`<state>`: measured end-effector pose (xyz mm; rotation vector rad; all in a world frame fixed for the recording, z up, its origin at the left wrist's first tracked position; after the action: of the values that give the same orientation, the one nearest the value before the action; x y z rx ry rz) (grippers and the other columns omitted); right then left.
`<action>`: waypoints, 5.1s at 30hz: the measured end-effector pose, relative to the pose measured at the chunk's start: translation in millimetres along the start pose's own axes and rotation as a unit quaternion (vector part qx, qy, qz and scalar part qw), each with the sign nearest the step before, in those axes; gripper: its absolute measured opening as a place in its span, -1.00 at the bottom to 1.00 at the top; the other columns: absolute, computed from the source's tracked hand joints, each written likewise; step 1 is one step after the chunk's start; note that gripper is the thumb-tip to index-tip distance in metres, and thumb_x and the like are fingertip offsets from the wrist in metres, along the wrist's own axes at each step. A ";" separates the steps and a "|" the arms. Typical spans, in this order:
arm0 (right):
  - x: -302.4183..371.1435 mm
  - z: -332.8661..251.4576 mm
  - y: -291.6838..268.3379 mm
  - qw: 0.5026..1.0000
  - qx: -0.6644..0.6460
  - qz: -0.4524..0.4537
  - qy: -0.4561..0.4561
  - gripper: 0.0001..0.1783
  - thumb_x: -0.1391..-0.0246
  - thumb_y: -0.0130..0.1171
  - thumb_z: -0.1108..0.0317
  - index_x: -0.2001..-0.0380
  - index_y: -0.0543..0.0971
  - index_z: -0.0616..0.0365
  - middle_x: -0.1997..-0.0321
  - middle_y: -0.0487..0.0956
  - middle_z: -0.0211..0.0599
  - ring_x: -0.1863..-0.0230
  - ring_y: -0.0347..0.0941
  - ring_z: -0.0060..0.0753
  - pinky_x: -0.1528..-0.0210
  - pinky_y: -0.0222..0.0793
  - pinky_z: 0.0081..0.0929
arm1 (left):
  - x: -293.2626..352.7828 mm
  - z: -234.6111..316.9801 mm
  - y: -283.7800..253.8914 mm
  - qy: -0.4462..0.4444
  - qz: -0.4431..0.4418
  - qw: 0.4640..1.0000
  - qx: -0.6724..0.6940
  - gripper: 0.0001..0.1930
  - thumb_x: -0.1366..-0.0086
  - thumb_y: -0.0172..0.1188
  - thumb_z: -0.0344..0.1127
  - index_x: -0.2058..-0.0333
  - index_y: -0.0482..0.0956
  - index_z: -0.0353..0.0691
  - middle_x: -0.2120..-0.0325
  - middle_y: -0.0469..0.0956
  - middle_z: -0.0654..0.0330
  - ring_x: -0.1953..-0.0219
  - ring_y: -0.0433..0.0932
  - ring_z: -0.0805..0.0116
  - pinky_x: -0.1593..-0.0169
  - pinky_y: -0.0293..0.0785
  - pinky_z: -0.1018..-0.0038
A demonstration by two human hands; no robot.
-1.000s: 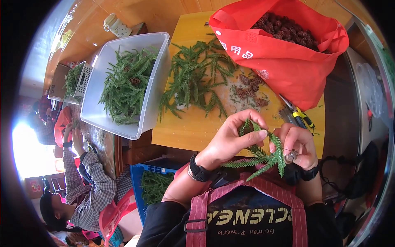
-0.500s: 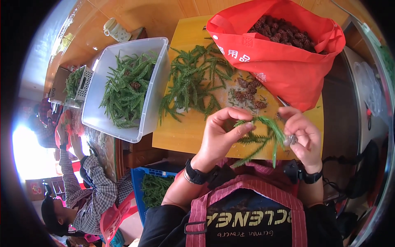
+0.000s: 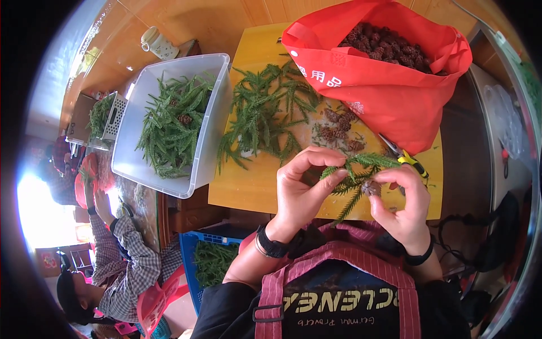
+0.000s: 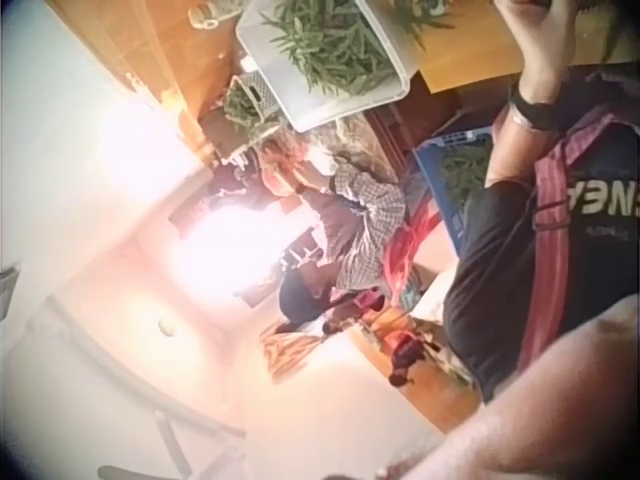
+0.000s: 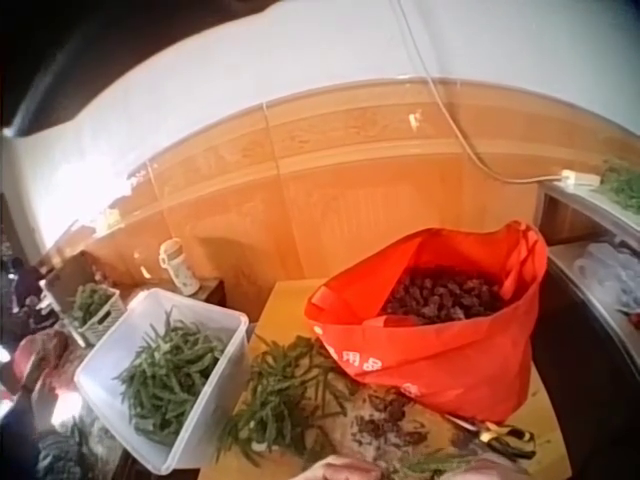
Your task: Trimming small evergreen plant branches using snips at a production workstation.
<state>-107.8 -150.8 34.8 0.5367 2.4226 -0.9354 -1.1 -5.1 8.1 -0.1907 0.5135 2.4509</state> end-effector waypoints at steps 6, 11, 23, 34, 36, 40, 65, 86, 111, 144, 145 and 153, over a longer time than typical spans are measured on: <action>0.5 -1.0 7.3 0.998 -0.021 0.067 -0.001 -0.48 0.30 0.29 0.59 0.16 0.38 0.21 0.38 0.52 -0.27 0.42 0.43 -0.32 0.42 0.33 -0.48 | 0.3 6.0 5.6 0.054 -0.021 0.995 -0.083 -0.82 -0.01 0.22 -0.66 0.35 0.53 -0.37 0.32 0.49 0.15 0.23 0.48 0.40 0.15 0.41 0.56; -2.7 -5.9 10.3 0.997 -0.006 0.083 0.006 -0.44 0.29 0.30 0.59 0.11 0.38 0.21 0.39 0.53 -0.28 0.43 0.43 -0.36 0.45 0.33 -0.53 | -0.3 10.0 8.6 0.070 -0.028 0.987 -0.144 -0.82 -0.01 0.22 -0.65 0.36 0.54 -0.37 0.33 0.49 0.16 0.25 0.48 0.40 0.19 0.42 0.57; -18.6 -15.7 7.1 0.997 0.072 0.011 -0.003 -0.43 0.27 0.22 0.61 0.05 0.47 0.15 0.43 0.44 -0.23 0.43 0.41 -0.25 0.41 0.32 -0.42 | -1.8 13.6 7.6 0.048 -0.036 0.989 -0.136 -0.83 -0.02 0.20 -0.66 0.36 0.53 -0.36 0.34 0.50 0.17 0.24 0.48 0.40 0.17 0.42 0.55; -28.3 -16.0 12.9 0.999 0.044 0.007 0.004 -0.56 0.26 0.18 0.67 0.18 0.46 0.20 0.36 0.43 -0.20 0.37 0.43 -0.18 0.39 0.35 -0.38 | -3.4 13.4 5.4 0.045 -0.021 0.986 -0.157 -0.81 -0.04 0.18 -0.64 0.33 0.49 -0.35 0.29 0.48 0.15 0.24 0.44 0.49 0.17 0.38 0.60; -29.0 -15.7 14.2 0.999 0.042 0.009 0.002 -0.56 0.26 0.18 0.67 0.19 0.46 0.20 0.36 0.43 -0.21 0.37 0.43 -0.18 0.39 0.36 -0.38 | -2.8 9.1 3.8 0.059 -0.024 0.986 -0.153 -0.82 -0.05 0.18 -0.64 0.32 0.49 -0.35 0.26 0.47 0.13 0.21 0.43 0.47 0.15 0.37 0.58; -28.4 -14.6 16.4 0.999 0.036 0.016 0.005 -0.57 0.28 0.19 0.68 0.21 0.47 0.20 0.36 0.44 -0.22 0.37 0.43 -0.19 0.38 0.36 -0.39 | -1.2 7.4 5.8 0.035 -0.023 0.995 -0.089 -0.82 -0.06 0.17 -0.61 0.31 0.47 -0.35 0.21 0.48 0.10 0.14 0.42 0.42 0.06 0.34 0.53; -26.8 -22.4 9.1 1.000 0.011 0.025 0.014 -0.48 0.36 0.29 0.63 0.17 0.55 0.15 0.43 0.48 -0.30 0.44 0.45 -0.37 0.44 0.37 -0.50 | 9.0 4.6 15.0 0.054 0.004 0.999 0.002 -0.78 -0.04 0.18 -0.63 0.33 0.39 -0.32 0.20 0.47 0.04 0.20 0.47 0.42 0.12 0.42 0.52; -40.3 -37.5 -26.9 0.999 0.026 -0.036 -0.015 -0.53 0.41 0.40 0.36 0.27 0.57 0.15 0.42 0.53 -0.38 0.45 0.44 -0.40 0.45 0.32 -0.46 | 10.8 12.5 8.6 0.095 -0.006 0.992 -0.080 -0.83 0.05 0.22 -0.64 0.43 0.52 -0.32 0.31 0.56 -0.04 0.25 0.53 0.31 0.15 0.44 0.44; -55.6 -15.9 -18.1 0.943 -0.221 -0.223 0.109 -0.78 0.16 0.19 0.60 0.40 0.39 0.23 0.27 0.53 -0.15 0.15 0.47 -0.38 0.05 0.34 -0.49 | 8.6 22.9 12.0 0.132 -0.047 0.979 -0.147 -0.81 0.14 0.30 -0.65 0.51 0.52 -0.31 0.43 0.57 0.10 0.35 0.56 0.36 0.26 0.45 0.52; -51.1 1.2 -22.0 0.964 -0.169 -0.192 -0.078 -0.82 0.28 0.31 0.56 0.53 0.52 0.20 0.42 0.52 -0.24 0.43 0.49 -0.31 0.39 0.40 -0.48 | 3.0 23.4 15.0 0.053 -0.057 0.988 -0.136 -0.86 0.10 0.29 -0.61 0.54 0.53 -0.30 0.40 0.58 0.07 0.34 0.56 0.39 0.26 0.45 0.55; -50.7 1.0 -22.1 0.963 -0.170 -0.193 -0.077 -0.82 0.28 0.31 0.56 0.53 0.52 0.20 0.42 0.52 -0.24 0.43 0.49 -0.31 0.39 0.40 -0.48 | 3.2 23.4 15.3 0.045 -0.059 0.988 -0.137 -0.87 0.10 0.29 -0.61 0.53 0.53 -0.30 0.40 0.58 0.07 0.34 0.55 0.39 0.25 0.45 0.55; -52.0 -2.4 -23.3 0.967 -0.059 -0.163 -0.189 -0.75 0.32 0.30 0.56 0.41 0.59 0.22 0.45 0.53 -0.27 0.47 0.50 -0.38 0.47 0.41 -0.55 | 4.1 21.2 16.1 0.012 -0.050 0.990 -0.135 -0.87 0.09 0.28 -0.61 0.54 0.53 -0.30 0.40 0.58 0.10 0.34 0.55 0.41 0.24 0.45 0.56</action>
<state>-78.6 -174.7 77.6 -0.0865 2.2278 -0.9177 -14.4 -6.0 31.5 -0.3480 0.1753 2.4134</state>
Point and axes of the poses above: each hand's wrist, its own x-axis away from the middle knuckle, its own y-axis out of the palm, z = x × y, the point moved 1 cm from there along -x, towards the middle knuckle
